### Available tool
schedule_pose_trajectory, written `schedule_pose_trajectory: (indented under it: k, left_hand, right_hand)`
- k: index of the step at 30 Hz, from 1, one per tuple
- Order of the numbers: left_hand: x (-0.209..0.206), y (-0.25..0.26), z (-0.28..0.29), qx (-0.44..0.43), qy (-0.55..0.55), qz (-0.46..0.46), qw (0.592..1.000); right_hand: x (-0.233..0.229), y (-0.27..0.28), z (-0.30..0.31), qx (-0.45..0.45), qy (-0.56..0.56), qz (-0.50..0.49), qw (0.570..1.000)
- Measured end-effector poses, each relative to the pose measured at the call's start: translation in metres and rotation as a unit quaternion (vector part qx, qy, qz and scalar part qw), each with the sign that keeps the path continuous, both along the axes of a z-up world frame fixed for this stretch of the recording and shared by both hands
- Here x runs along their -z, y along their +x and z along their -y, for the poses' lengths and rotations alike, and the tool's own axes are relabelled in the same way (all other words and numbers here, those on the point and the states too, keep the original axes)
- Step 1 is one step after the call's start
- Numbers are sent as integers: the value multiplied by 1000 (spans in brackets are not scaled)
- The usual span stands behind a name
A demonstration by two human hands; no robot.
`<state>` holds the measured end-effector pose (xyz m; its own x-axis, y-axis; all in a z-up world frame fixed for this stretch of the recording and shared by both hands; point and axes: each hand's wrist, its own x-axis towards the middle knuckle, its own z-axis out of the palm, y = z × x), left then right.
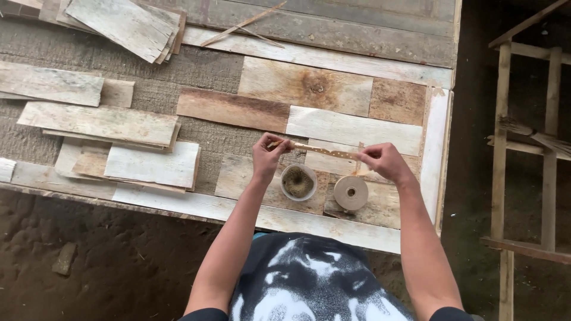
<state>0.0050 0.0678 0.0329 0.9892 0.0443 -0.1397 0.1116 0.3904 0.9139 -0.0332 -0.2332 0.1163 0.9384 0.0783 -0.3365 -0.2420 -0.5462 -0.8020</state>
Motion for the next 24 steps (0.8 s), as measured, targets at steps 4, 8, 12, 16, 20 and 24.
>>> schedule_pose_trajectory:
  k: [4, 8, 12, 16, 20, 24]
  left_hand:
    - [5, -2, -7, 27, 9, 2, 1000]
    - [1, 1, -4, 92, 11, 11, 996]
    - [9, 5, -3, 138, 11, 12, 990]
    - [18, 9, -10, 153, 21, 21, 988]
    - [16, 19, -16, 189, 63, 54, 979]
    - [20, 20, -20, 198, 73, 52, 976]
  right_hand:
    - [-18, 9, -31, -18, -110, -65, 992]
    - [-8, 15, -78, -56, 45, 33, 997]
    - [-12, 20, -125, -71, 95, -17, 993]
    - [-2, 18, -133, -32, 102, -14, 994]
    - [12, 22, -132, -16, 105, -43, 993]
    - [28, 16, -130, 15, 102, -63, 993]
